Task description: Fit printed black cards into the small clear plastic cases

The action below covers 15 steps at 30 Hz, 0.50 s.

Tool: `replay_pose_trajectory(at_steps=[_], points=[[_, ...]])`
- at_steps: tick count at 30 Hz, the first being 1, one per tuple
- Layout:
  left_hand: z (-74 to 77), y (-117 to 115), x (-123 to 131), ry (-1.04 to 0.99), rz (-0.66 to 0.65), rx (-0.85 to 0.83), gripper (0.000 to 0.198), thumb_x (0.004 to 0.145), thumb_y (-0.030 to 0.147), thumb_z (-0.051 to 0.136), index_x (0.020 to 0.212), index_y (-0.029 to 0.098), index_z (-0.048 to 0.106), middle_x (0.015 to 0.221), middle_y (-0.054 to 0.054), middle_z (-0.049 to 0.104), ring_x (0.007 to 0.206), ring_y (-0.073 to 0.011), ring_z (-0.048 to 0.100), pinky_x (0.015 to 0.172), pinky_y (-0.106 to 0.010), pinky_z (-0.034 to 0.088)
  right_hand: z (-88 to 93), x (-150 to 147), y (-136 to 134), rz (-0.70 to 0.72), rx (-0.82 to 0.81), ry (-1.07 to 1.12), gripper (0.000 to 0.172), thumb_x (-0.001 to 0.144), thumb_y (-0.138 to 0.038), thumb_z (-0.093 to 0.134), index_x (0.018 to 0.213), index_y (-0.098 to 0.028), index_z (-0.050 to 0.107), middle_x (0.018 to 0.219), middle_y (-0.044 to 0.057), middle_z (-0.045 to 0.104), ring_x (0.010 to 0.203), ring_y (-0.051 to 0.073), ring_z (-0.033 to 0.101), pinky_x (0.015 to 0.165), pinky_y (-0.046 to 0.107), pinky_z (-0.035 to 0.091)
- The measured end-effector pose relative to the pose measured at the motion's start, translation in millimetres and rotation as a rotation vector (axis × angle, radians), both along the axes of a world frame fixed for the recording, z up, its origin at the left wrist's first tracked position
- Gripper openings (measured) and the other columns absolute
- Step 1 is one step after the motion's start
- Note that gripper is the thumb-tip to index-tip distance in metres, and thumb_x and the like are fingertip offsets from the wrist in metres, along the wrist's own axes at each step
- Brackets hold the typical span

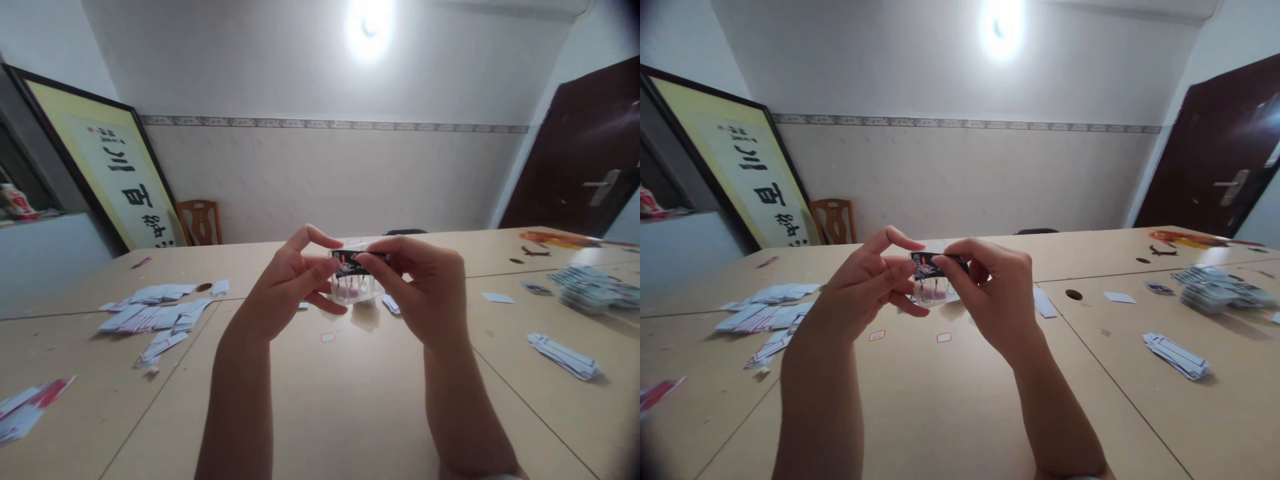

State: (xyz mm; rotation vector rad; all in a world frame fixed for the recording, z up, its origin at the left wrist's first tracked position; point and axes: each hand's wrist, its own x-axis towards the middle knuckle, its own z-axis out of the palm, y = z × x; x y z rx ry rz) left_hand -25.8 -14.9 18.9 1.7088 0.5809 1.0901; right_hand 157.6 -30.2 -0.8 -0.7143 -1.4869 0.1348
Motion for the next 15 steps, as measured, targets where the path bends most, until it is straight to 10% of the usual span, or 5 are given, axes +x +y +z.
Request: replay_pose_trajectory(at_steps=[15], points=[[-0.5, 1.2, 0.7, -0.004, -0.003, 0.014, 0.027, 0.088, 0.037, 0.07, 0.104, 0.021, 0.056, 0.065, 0.003, 0.061, 0.059, -0.0123, 0.062, 0.059, -0.034, 0.066, 0.2, 0.8, 1.4, -0.016, 0.014, -0.023, 0.012, 0.082, -0.029, 0.075, 0.073, -0.022, 0.071, 0.056, -0.003, 0.06, 0.047, 0.01, 0.047, 0.045, 0.025, 0.038]])
